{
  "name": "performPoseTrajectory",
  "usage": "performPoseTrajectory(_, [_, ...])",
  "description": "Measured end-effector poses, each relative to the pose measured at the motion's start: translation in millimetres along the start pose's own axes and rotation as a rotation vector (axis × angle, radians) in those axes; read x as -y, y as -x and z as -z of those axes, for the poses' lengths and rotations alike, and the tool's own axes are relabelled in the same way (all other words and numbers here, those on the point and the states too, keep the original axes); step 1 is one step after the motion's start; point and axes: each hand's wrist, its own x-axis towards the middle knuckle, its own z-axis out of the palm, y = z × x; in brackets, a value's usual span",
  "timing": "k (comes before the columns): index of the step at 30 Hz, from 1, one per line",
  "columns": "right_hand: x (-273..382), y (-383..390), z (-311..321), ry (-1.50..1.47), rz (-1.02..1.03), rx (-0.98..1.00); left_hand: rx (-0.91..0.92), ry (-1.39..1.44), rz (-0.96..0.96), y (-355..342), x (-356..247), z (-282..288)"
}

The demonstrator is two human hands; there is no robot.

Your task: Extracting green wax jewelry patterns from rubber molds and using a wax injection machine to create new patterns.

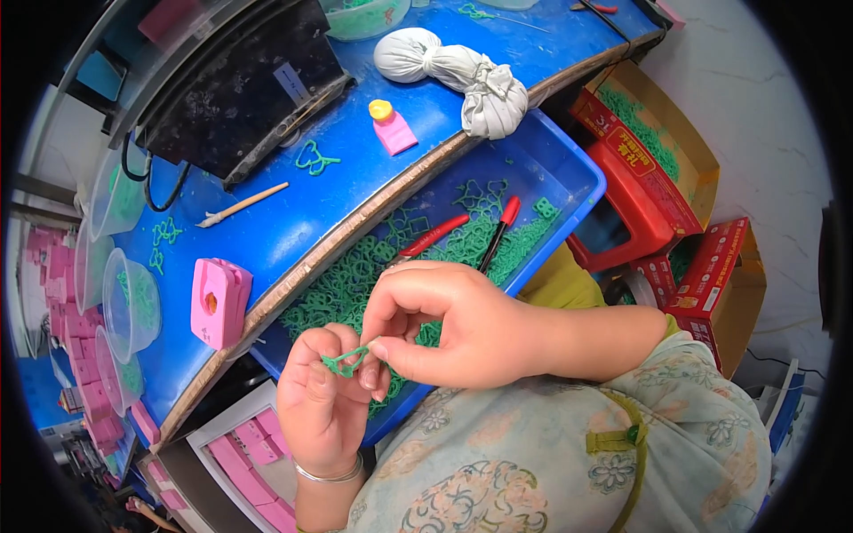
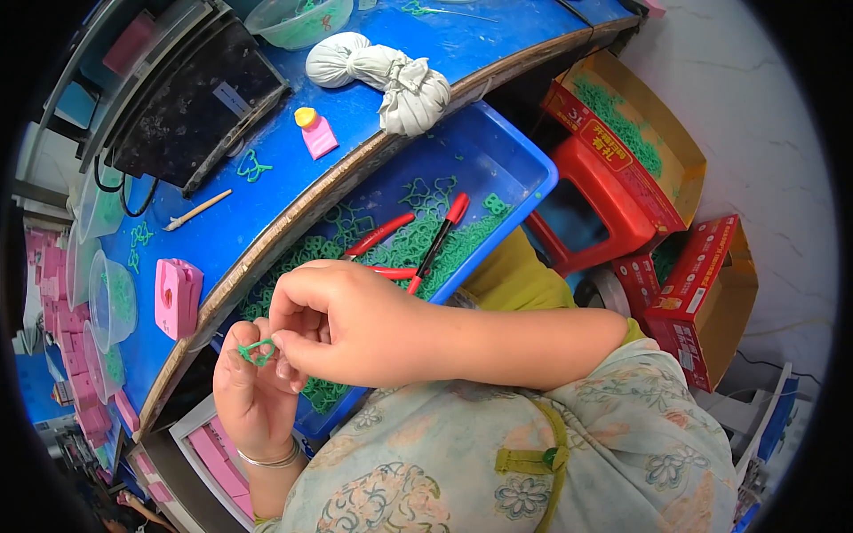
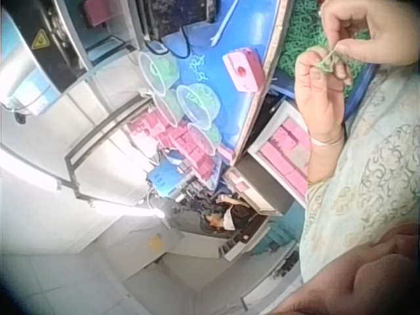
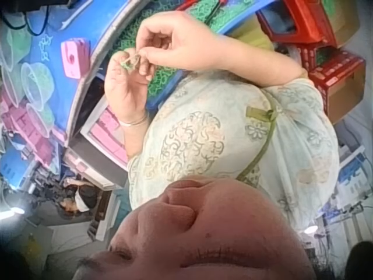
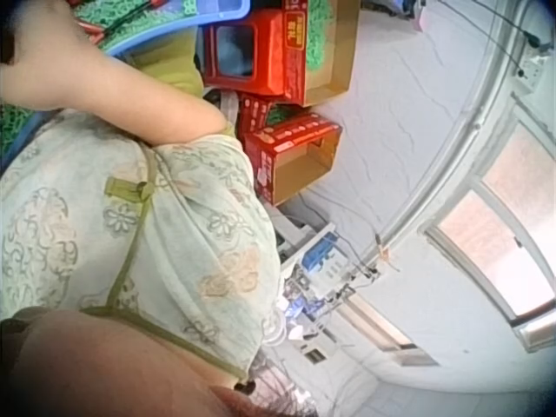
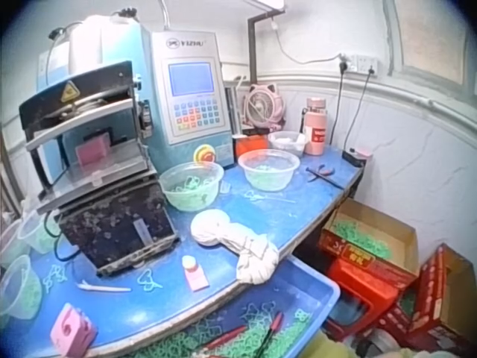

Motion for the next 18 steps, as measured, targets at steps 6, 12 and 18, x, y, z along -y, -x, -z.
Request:
performPoseTrajectory(6, [0.4, 0.3, -1.1, -0.277, -0.119, -0.005, -0.054, 0.049, -0.027, -1.2, -1.4, -4.3])
performPoseTrajectory(12, [-2.3, 0.6, -1.5, -0.429, -0.221, 0.053, -0.103, -0.296, -0.166, -0.2, 3.1, -2.9])
performPoseTrajectory(18, [-3.8, 1.9, -6.9, -0.389, -0.246, 0.081, -0.101, -0.397, -0.297, -1.8, 8.3, -3.1])
